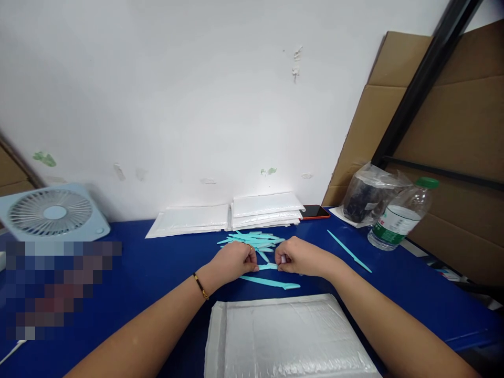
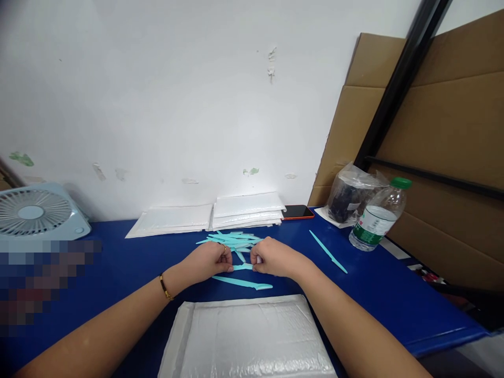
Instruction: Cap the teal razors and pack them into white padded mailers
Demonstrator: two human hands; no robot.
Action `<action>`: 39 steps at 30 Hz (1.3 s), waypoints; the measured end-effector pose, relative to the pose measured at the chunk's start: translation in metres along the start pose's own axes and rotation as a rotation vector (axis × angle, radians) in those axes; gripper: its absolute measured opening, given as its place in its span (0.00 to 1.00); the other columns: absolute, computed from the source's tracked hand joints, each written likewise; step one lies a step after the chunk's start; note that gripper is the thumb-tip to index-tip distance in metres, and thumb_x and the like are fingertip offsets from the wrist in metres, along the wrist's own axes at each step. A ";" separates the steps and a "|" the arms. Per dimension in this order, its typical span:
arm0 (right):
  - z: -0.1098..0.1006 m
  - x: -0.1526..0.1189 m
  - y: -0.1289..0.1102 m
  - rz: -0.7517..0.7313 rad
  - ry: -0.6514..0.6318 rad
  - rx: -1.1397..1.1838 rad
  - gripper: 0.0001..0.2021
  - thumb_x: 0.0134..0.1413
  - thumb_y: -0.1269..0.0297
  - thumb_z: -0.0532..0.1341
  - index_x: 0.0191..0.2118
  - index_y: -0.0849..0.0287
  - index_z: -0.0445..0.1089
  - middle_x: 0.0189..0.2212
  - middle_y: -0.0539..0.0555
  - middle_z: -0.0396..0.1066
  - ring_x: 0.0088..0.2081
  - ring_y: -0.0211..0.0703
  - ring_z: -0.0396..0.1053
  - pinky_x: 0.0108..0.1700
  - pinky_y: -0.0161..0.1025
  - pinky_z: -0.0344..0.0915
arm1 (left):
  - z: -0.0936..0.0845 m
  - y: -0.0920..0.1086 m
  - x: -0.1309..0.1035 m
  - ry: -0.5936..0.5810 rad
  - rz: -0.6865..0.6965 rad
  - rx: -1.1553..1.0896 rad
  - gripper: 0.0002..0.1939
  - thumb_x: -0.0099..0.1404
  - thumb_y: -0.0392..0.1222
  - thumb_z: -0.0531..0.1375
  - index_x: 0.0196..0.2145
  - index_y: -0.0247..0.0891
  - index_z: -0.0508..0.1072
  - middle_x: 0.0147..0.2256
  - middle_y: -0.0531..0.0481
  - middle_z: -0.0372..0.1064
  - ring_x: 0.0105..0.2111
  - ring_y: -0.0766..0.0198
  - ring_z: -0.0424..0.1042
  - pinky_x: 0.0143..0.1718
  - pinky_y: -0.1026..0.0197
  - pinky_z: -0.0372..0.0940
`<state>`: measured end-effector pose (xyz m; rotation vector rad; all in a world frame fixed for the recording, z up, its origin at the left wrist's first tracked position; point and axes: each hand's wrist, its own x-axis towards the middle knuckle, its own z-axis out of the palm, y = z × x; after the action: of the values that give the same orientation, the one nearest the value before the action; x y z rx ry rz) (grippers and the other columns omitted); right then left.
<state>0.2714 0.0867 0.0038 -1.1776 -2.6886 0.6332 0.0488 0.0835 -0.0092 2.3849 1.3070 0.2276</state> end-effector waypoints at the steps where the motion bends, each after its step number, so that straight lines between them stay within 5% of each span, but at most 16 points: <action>1: 0.000 0.001 -0.001 -0.005 -0.001 -0.005 0.04 0.46 0.68 0.59 0.28 0.59 0.71 0.24 0.49 0.70 0.24 0.34 0.64 0.24 0.30 0.55 | 0.002 0.000 0.001 0.003 -0.002 0.000 0.08 0.56 0.47 0.58 0.27 0.40 0.73 0.25 0.54 0.70 0.26 0.66 0.66 0.23 0.66 0.53; 6: -0.022 -0.013 0.011 0.039 -0.015 -0.011 0.09 0.43 0.63 0.63 0.34 0.59 0.72 0.29 0.51 0.70 0.28 0.36 0.66 0.27 0.31 0.58 | 0.001 0.009 -0.003 0.132 0.056 0.028 0.10 0.56 0.48 0.59 0.34 0.41 0.72 0.32 0.53 0.69 0.31 0.65 0.67 0.29 0.66 0.56; 10: -0.036 -0.028 0.023 0.074 -0.124 -0.040 0.14 0.33 0.62 0.67 0.33 0.57 0.73 0.29 0.49 0.70 0.27 0.36 0.65 0.25 0.30 0.57 | -0.002 0.017 -0.009 -0.028 0.208 -0.018 0.13 0.53 0.52 0.62 0.33 0.43 0.72 0.30 0.56 0.68 0.29 0.68 0.66 0.25 0.67 0.54; 17: -0.017 -0.018 0.020 0.055 -0.123 -0.054 0.08 0.36 0.73 0.59 0.28 0.59 0.72 0.24 0.47 0.69 0.23 0.33 0.64 0.23 0.29 0.55 | 0.004 0.012 -0.005 -0.012 0.119 0.026 0.07 0.55 0.46 0.61 0.28 0.41 0.73 0.23 0.57 0.69 0.23 0.69 0.64 0.21 0.67 0.50; 24: -0.022 -0.018 0.016 0.017 -0.116 0.040 0.09 0.37 0.70 0.63 0.31 0.59 0.69 0.25 0.47 0.69 0.25 0.34 0.65 0.24 0.28 0.56 | 0.004 0.008 -0.003 -0.018 0.088 0.015 0.08 0.54 0.47 0.61 0.29 0.41 0.73 0.24 0.57 0.70 0.24 0.69 0.66 0.21 0.67 0.51; 32: -0.003 -0.003 0.006 -0.032 -0.060 0.092 0.10 0.40 0.68 0.65 0.31 0.58 0.65 0.26 0.46 0.68 0.27 0.35 0.66 0.27 0.30 0.58 | 0.004 0.011 -0.003 0.015 0.086 0.089 0.08 0.55 0.48 0.61 0.30 0.42 0.73 0.27 0.55 0.70 0.29 0.65 0.68 0.27 0.65 0.56; 36: -0.003 -0.004 0.007 -0.039 0.140 -0.008 0.23 0.34 0.59 0.69 0.41 0.56 0.65 0.39 0.52 0.65 0.39 0.44 0.65 0.36 0.36 0.62 | -0.003 0.000 -0.006 0.267 0.037 0.191 0.37 0.43 0.65 0.62 0.46 0.40 0.67 0.46 0.44 0.65 0.49 0.50 0.61 0.47 0.55 0.56; 39: -0.002 -0.002 0.016 -0.047 0.196 -0.012 0.42 0.29 0.51 0.70 0.55 0.52 0.57 0.52 0.57 0.55 0.53 0.54 0.55 0.50 0.45 0.58 | -0.004 -0.018 -0.005 0.250 -0.051 0.207 0.59 0.36 0.74 0.57 0.59 0.35 0.52 0.58 0.38 0.49 0.58 0.43 0.46 0.55 0.49 0.47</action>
<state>0.2840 0.0949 -0.0014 -1.1122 -2.5505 0.4685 0.0312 0.0889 -0.0133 2.5558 1.5701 0.4046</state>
